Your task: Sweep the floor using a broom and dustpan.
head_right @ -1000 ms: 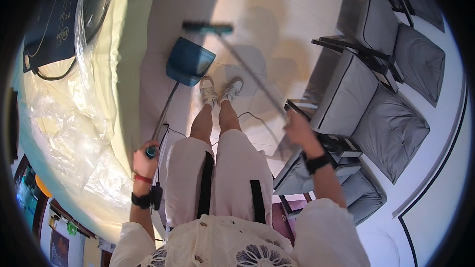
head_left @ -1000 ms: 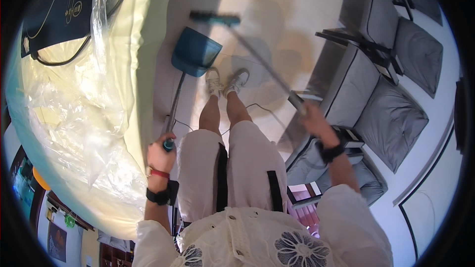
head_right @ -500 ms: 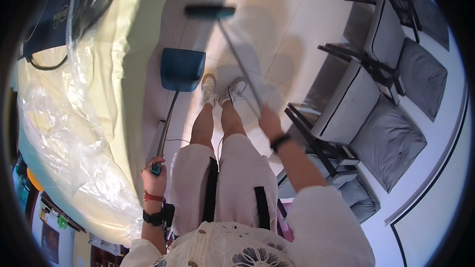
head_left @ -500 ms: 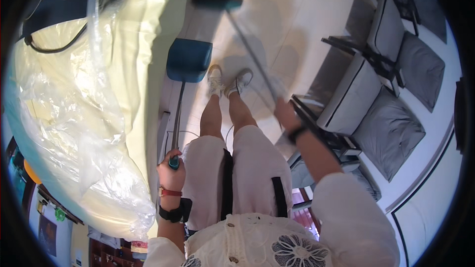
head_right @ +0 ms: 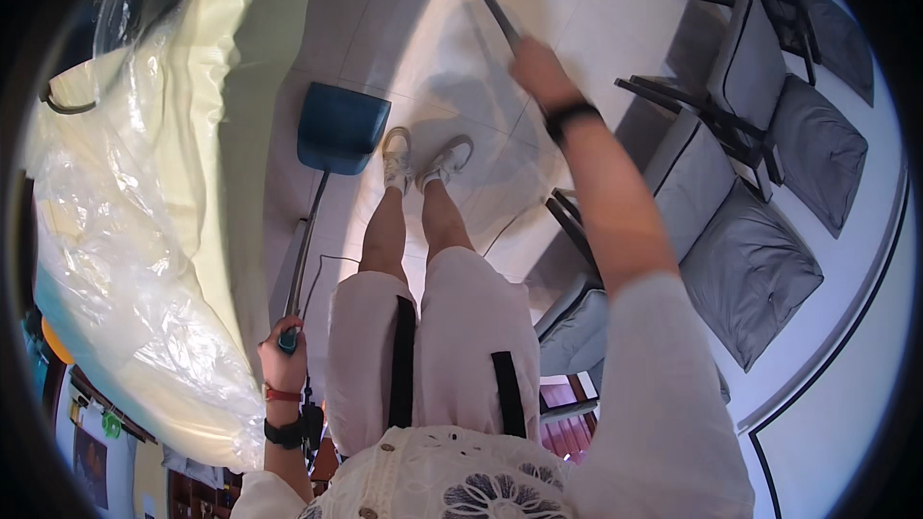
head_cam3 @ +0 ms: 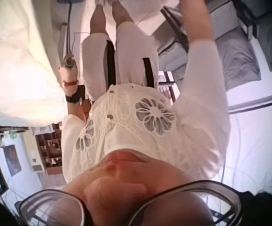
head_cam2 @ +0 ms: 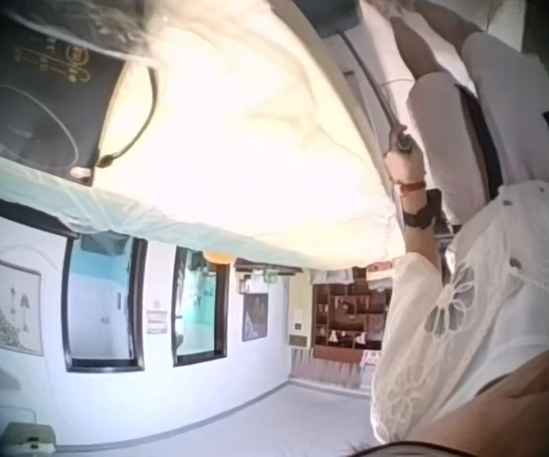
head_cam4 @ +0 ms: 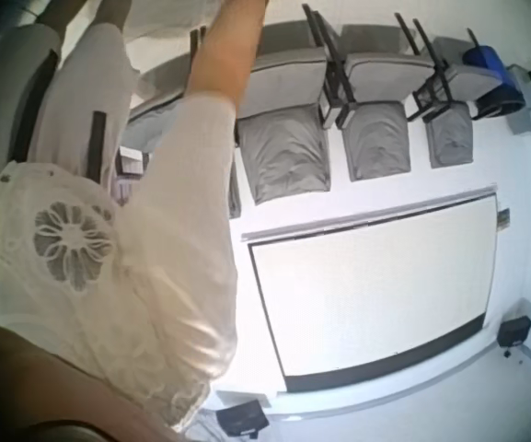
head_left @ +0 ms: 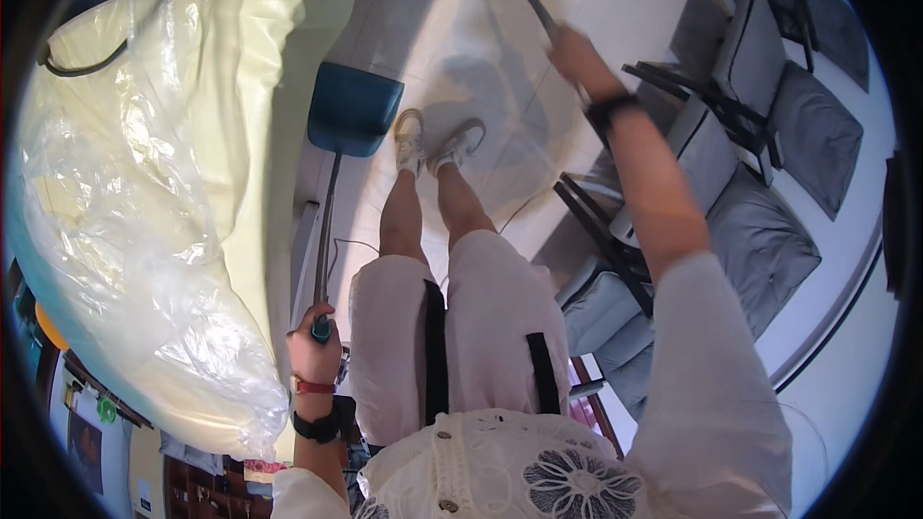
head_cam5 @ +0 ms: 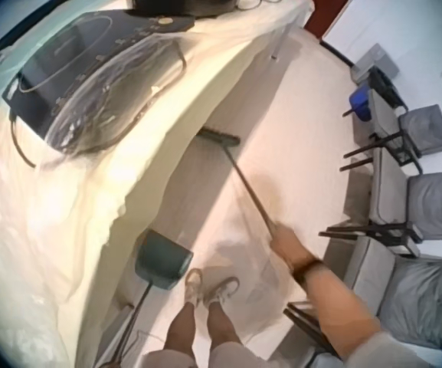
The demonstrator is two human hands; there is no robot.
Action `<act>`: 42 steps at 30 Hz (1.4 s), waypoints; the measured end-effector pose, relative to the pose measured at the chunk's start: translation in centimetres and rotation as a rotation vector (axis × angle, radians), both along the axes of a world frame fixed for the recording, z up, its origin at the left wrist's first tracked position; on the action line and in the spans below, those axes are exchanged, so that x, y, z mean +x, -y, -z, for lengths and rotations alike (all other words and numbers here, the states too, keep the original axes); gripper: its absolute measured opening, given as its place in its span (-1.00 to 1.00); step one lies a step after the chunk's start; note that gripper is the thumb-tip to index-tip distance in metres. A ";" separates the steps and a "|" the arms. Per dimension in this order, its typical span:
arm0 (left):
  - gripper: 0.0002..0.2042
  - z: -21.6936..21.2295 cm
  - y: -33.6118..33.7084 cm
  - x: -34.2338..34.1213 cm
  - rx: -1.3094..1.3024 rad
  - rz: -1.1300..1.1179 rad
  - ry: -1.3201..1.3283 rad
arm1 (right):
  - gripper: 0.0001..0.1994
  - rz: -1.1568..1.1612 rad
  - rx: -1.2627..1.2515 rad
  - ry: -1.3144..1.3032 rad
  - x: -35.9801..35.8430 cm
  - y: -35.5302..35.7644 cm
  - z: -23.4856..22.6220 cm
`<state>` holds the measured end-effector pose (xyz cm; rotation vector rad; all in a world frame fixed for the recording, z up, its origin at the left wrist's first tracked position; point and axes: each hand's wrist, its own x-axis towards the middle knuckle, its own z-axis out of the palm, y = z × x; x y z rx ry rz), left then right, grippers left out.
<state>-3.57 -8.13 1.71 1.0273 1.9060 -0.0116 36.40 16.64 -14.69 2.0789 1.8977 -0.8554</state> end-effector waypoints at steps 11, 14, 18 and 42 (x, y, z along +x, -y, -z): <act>-0.84 3.1 2.9 -0.1 0.103 -0.067 0.019 | -0.60 -0.331 -0.114 0.139 -1.1 27.7 2.9; -0.82 1.0 1.8 0.7 0.171 -0.057 0.019 | -0.72 -0.044 -0.525 0.005 -1.7 29.0 -7.3; -0.81 1.5 2.0 2.4 0.034 -0.021 -0.043 | -0.77 0.073 -0.496 -0.043 1.4 28.2 -12.1; -0.69 -1.2 -8.3 11.7 0.238 0.263 -0.255 | -0.92 -0.018 -0.427 -0.149 17.5 39.4 -8.5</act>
